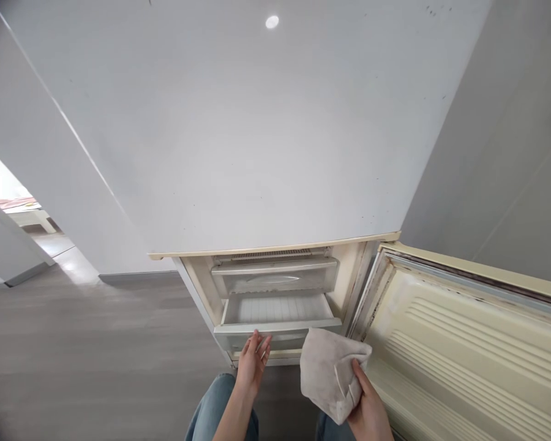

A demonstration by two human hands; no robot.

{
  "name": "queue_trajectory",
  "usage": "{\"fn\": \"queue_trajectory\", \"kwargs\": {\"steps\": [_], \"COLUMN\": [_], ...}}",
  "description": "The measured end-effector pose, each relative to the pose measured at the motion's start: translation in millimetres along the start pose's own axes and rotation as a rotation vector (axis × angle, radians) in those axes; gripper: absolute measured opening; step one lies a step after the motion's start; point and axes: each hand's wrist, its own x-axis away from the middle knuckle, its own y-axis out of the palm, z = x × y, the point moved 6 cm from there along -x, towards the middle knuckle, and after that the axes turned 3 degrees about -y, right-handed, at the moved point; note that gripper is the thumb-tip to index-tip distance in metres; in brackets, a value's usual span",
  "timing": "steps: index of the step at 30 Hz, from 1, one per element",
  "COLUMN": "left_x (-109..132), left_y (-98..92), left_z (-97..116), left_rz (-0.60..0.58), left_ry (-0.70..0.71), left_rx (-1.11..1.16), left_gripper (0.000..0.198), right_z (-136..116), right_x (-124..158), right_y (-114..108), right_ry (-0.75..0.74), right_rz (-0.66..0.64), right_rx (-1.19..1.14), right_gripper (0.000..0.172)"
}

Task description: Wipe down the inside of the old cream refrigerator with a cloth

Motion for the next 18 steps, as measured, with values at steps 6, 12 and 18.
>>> {"fn": "queue_trajectory", "kwargs": {"steps": [6,12,18], "left_x": [20.5,40.2,57.6], "left_y": [-11.6,-22.8,-39.4], "left_z": [-8.7,-17.2,-26.5], "left_rz": [0.013,0.038,0.096], "left_ry": [-0.054,-0.071,-0.109], "left_rx": [-0.036,-0.042,-0.015], "left_gripper": [0.034,0.039,0.038], "right_z": [0.5,2.6,6.5], "right_x": [10.1,11.7,2.8], "right_y": [-2.1,-4.0,-5.2], "right_ry": [0.042,0.076,0.108], "right_rz": [0.008,0.035,0.008], "right_rx": [-0.072,-0.095,-0.122], "right_gripper": [0.043,0.040,0.042]}}
